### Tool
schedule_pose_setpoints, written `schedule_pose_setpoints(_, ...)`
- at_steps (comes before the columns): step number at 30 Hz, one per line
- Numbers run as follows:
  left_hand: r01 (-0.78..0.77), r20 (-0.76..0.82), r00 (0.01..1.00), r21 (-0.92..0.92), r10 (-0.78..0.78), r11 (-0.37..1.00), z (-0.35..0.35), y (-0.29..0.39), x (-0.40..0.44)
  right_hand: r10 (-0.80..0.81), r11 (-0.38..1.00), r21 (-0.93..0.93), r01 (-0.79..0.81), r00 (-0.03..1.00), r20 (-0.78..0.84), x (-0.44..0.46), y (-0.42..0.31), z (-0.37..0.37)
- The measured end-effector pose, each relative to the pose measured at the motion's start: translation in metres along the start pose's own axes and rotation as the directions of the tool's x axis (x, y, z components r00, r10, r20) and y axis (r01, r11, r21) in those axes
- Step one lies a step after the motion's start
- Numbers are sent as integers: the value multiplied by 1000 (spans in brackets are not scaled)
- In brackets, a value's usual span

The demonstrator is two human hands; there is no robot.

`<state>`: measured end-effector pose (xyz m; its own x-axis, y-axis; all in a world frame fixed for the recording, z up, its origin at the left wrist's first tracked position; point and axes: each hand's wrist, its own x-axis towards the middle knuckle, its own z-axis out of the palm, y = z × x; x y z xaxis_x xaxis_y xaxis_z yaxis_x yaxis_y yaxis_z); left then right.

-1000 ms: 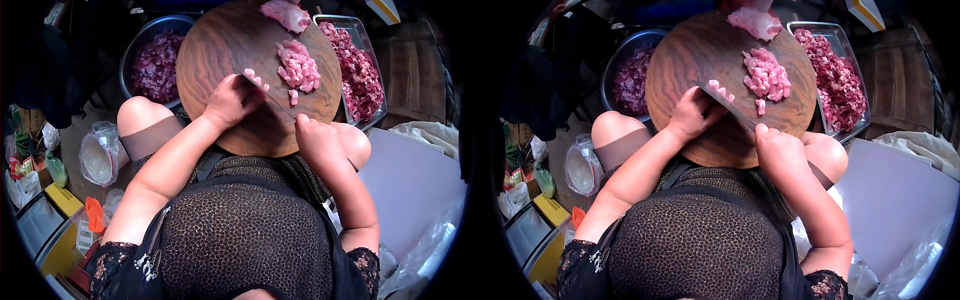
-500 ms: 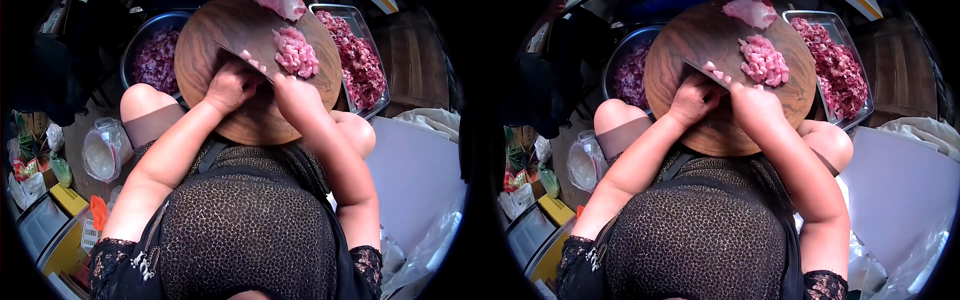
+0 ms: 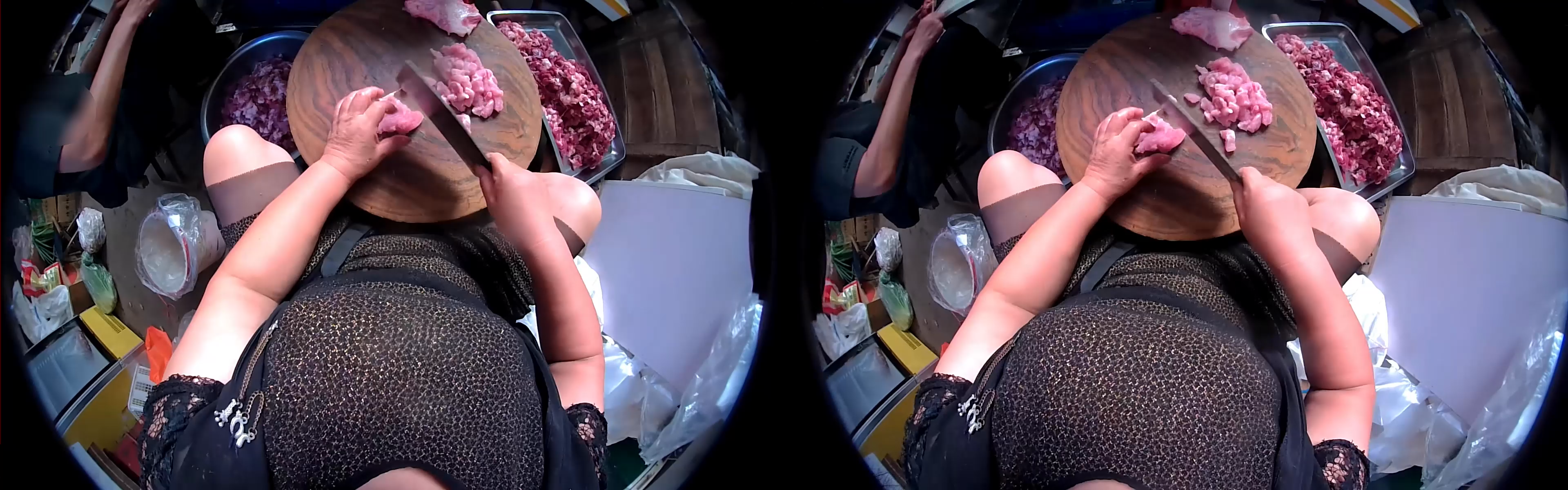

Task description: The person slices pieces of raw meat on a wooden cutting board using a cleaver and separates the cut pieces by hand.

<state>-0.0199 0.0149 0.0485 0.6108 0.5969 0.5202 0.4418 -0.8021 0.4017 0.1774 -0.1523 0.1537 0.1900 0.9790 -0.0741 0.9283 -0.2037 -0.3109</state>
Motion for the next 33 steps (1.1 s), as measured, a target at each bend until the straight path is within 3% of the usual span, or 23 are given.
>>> schedule_pose_setpoints(1, 1, 0, 1000, 0, -1, 1000, 3, -2, -1, -1, 1000, 0, 1, 1000, 1, 2, 0, 2)
schedule_pose_setpoints(3, 7, 50, 999, -154, 0, 988, 10, -9, -2, -179, 981, -86, 175, 983, -44, 11, 2, 8)
schedule_pose_setpoints(7, 21, 5, 1000, -226, -21, 974, 17, -3, 5, -165, 973, -144, 181, 979, 120, 28, 1, 15)
schedule_pose_setpoints(10, 40, 11, 999, -269, -39, 962, 17, -2, 10, -63, 992, -87, 93, 954, 292, 36, -3, 9)
schedule_pose_setpoints(12, 46, 27, 999, -285, -40, 957, 24, -6, 6, -151, 987, -24, 161, 959, 239, 45, -8, 5)
schedule_pose_setpoints(19, 41, 34, 999, -196, -35, 980, 28, -10, 3, -145, 987, -35, 156, 968, 205, 124, -44, 43)
schedule_pose_setpoints(20, 21, 36, 999, -181, -15, 983, 27, -9, 3, -245, 965, -63, 254, 962, 121, 124, -36, 49)
schedule_pose_setpoints(23, -8, 12, 1000, -153, 10, 988, 25, -10, 5, -206, 972, -70, 223, 958, 198, 93, -24, 32)
schedule_pose_setpoints(25, -30, 81, 996, -191, 46, 981, 24, -10, 4, -46, 984, -150, 95, 952, 302, 59, -3, 23)
schedule_pose_setpoints(26, -33, 113, 992, -209, 58, 977, 27, -15, 3, -67, 994, -65, 89, 957, 282, 39, 10, 10)
schedule_pose_setpoints(27, -3, 40, 999, -158, 9, 987, 30, -13, 2, -86, 996, 18, 84, 963, 256, 23, 18, -2)
schedule_pose_setpoints(28, 17, 94, 996, -172, -1, 985, 30, -13, 0, -85, 996, 9, 86, 964, 251, 12, 17, -5)
schedule_pose_setpoints(30, 30, 138, 990, -179, -5, 983, 28, -12, 1, 110, 994, -17, -109, 976, 187, -2, 18, -2)
schedule_pose_setpoints(31, 57, 75, 996, -154, -45, 986, 28, -9, 0, 109, 994, -16, -108, 977, 184, -5, 19, 5)
schedule_pose_setpoints(33, 80, 12, 997, -124, -79, 989, 21, -6, 0, 107, 987, 117, -106, 994, -2, -6, 15, 16)
